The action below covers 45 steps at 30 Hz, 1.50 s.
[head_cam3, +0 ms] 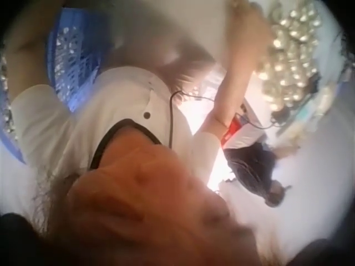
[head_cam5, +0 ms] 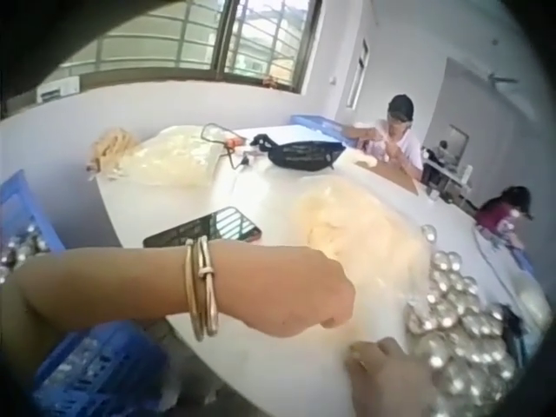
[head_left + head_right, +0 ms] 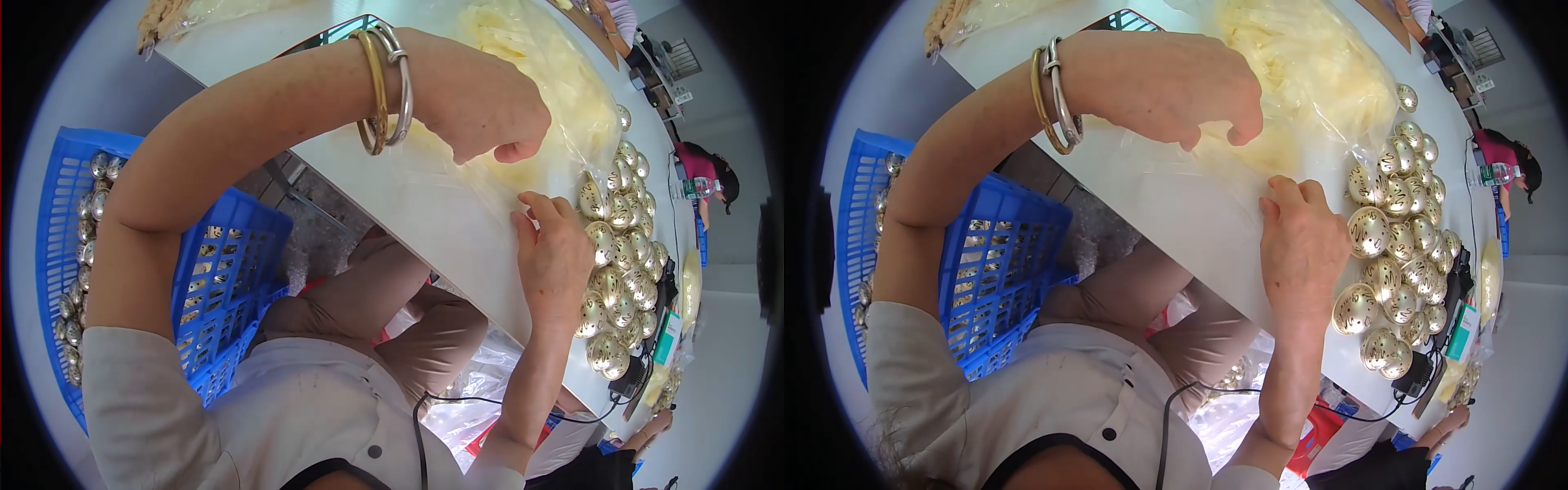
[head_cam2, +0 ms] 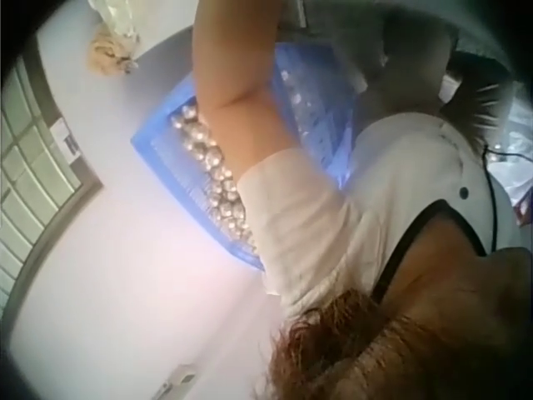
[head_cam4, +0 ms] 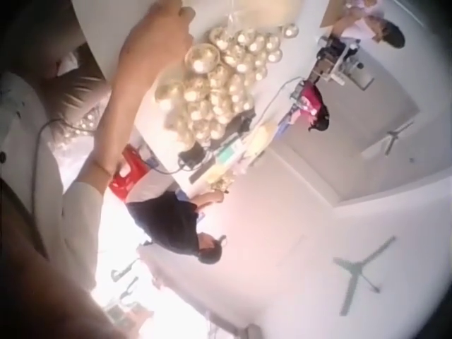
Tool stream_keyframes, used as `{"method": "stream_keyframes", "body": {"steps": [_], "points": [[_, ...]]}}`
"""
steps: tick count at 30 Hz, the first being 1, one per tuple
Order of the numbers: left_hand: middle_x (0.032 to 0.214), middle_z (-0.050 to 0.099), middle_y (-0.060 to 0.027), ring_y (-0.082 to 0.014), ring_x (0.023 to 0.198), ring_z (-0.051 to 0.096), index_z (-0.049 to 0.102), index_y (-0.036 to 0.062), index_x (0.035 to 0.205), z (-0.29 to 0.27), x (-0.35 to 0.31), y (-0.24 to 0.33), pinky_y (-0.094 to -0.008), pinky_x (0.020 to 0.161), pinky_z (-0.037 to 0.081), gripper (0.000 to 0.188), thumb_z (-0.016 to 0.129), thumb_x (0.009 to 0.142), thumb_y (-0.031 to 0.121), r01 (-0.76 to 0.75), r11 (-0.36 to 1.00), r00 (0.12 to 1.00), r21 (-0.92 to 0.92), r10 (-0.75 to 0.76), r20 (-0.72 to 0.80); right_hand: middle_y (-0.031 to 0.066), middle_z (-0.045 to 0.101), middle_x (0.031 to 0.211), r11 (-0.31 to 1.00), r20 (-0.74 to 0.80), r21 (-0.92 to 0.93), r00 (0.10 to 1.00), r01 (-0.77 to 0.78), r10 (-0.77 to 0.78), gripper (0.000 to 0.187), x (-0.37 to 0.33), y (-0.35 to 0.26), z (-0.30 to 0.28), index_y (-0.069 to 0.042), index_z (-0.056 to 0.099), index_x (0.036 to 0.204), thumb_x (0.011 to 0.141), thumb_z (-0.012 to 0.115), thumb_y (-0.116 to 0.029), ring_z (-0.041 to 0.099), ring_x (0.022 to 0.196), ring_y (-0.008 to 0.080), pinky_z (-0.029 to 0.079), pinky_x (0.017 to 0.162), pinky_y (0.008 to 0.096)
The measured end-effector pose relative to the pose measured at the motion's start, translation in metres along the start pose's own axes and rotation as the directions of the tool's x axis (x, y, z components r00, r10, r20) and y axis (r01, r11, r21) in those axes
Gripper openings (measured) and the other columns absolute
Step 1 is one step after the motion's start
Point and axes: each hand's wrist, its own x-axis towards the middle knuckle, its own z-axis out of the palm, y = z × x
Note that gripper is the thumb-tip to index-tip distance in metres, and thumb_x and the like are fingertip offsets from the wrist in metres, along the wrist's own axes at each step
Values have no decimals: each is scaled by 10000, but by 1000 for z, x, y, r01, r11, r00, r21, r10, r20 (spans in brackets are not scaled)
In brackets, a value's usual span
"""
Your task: Manually stringing gold-colored decorative ornaments at a workstation.
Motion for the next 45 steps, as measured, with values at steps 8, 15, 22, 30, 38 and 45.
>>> {"method": "stream_keyframes", "body": {"steps": [8,15,22,30,38,45], "points": [[805,577,-110,-318,829,541,577,51,801,19,18,-25,-404,738,426,176,612,629,42,106,958,969,268,-160,190,84,601,775,1000,-112,21,994,-6,8,77,3,5,6,-38,597,854,795,641,-62,610,633,231,469,589,343],[732,567,-125,-317,769,535,564,26,696,27,14,-41,-396,702,428,67,590,637,44,86,987,995,134,-93,45,124,602,705,896,-137,438,980,-72,146,92,-19,7,-5,-11,602,887,801,607,19,574,590,250,458,552,315],[709,562,-127,-307,737,537,564,17,679,23,16,-40,-375,687,433,85,625,637,58,103,967,992,234,-116,43,63,573,700,943,-101,320,987,-90,129,129,-48,19,-29,-8,614,933,811,592,30,544,623,133,439,582,258],[809,576,-101,-301,744,543,611,20,812,11,8,-57,-362,677,448,189,654,630,53,-90,981,987,171,110,-116,79,564,762,941,-245,248,925,-230,291,112,-106,45,-78,2,616,892,812,561,57,527,673,155,411,612,252],[847,653,-124,-196,729,633,614,-32,982,9,49,84,-317,620,493,386,743,712,213,-203,696,979,-689,164,-123,91,573,762,959,-295,283,950,-12,99,131,-63,28,-84,-18,629,878,775,606,61,575,692,195,443,603,269],[850,653,-106,-160,718,655,603,-19,997,36,55,69,-262,540,519,258,656,822,163,74,285,996,-956,22,84,70,619,831,843,-419,536,854,-41,308,157,-61,26,-65,-14,645,931,779,655,22,579,684,140,460,611,247]]}}
